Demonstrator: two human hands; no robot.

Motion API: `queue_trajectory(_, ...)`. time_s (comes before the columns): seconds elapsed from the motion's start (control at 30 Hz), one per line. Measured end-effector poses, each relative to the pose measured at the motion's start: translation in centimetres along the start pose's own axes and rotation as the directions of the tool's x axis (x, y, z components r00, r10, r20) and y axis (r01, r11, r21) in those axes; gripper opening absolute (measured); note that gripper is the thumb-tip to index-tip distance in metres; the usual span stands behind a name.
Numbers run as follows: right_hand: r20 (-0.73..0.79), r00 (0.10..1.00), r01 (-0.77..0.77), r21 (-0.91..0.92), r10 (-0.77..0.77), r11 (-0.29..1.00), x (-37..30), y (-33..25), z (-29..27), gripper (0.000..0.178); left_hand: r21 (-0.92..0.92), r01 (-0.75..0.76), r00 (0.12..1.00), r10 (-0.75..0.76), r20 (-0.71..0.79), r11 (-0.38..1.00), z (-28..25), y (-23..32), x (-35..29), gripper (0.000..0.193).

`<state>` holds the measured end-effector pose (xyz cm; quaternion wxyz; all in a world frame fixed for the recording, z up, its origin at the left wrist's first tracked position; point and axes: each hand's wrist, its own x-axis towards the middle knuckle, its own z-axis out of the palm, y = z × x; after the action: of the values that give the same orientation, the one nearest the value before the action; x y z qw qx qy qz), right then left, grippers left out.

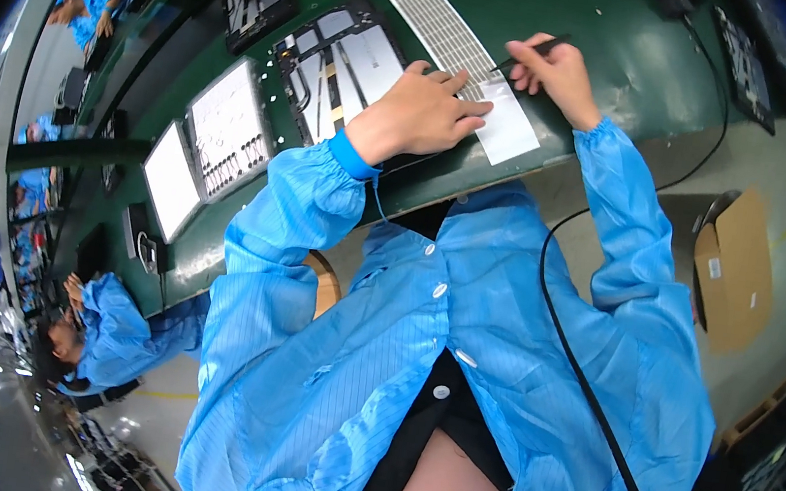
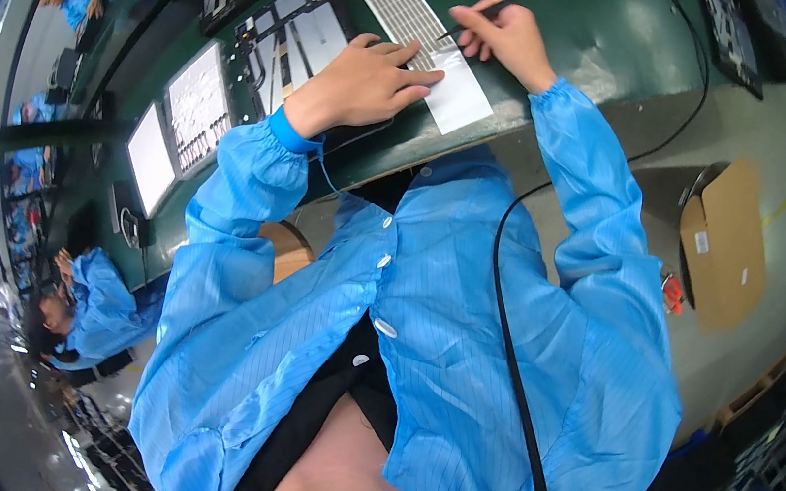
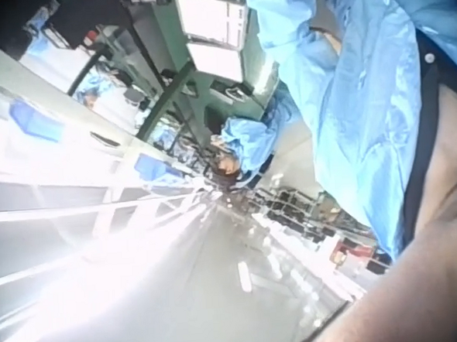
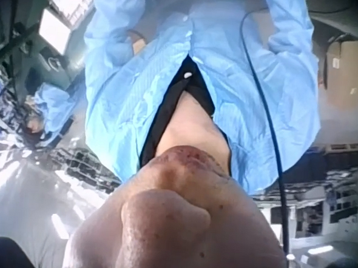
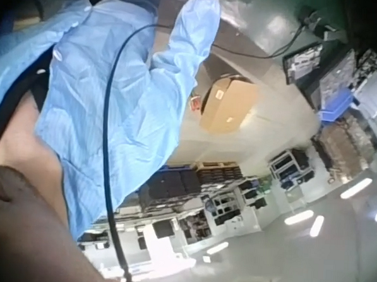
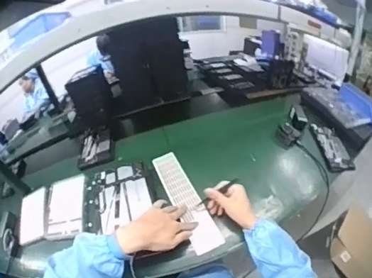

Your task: Assembling or repairing internal components of an electronic device at a factory workstation.

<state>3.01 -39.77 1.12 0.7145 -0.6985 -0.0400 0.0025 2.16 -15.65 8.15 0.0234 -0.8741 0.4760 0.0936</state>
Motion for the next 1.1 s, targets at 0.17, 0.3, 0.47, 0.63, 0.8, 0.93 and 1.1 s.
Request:
queue_trajectory(0.17,-0.132,0.991,-0.007,0.179,0.031,0.984,1.9,-0.5,-0.1,0.029,-0.14,-0.16,0.913,0.093,-0.396,0.977,0.2,-1.4,-1.4,0.04)
queue_trajectory(0.3,-0.083,0.997,0.023,0.205,-0.007,0.978,4.6,-4.2,4.5,0.033,-0.353,-0.066,0.718,-0.201,-0.666,0.933,-2.0,-5.8,-7.1,0.023)
queue_trajectory(0.47,0.163,0.979,0.127,-0.024,-0.121,0.992,10.4,-6.8,14.2,0.031,-0.523,0.173,0.462,-0.538,-0.705,0.834,2.9,-12.1,-10.5,0.025)
queue_trajectory(0.63,0.289,0.953,0.138,-0.146,-0.091,0.98,14.0,-5.2,19.3,0.031,-0.632,0.103,0.346,-0.623,-0.701,0.768,4.5,-12.7,-9.7,0.043)
queue_trajectory(0.8,0.271,0.961,0.116,-0.223,-0.053,0.968,14.2,-5.1,19.3,0.034,-0.706,0.056,0.371,-0.671,-0.642,0.706,4.4,-12.4,-10.1,0.04)
queue_trajectory(0.93,0.256,0.966,0.106,-0.255,-0.039,0.961,14.3,-5.5,19.8,0.034,-0.669,0.092,0.36,-0.651,-0.668,0.737,4.4,-12.7,-10.0,0.036)
queue_trajectory(1.1,0.269,0.962,0.131,-0.285,-0.052,0.95,14.4,-5.3,19.8,0.033,-0.671,0.107,0.356,-0.659,-0.663,0.734,4.3,-12.6,-10.0,0.03)
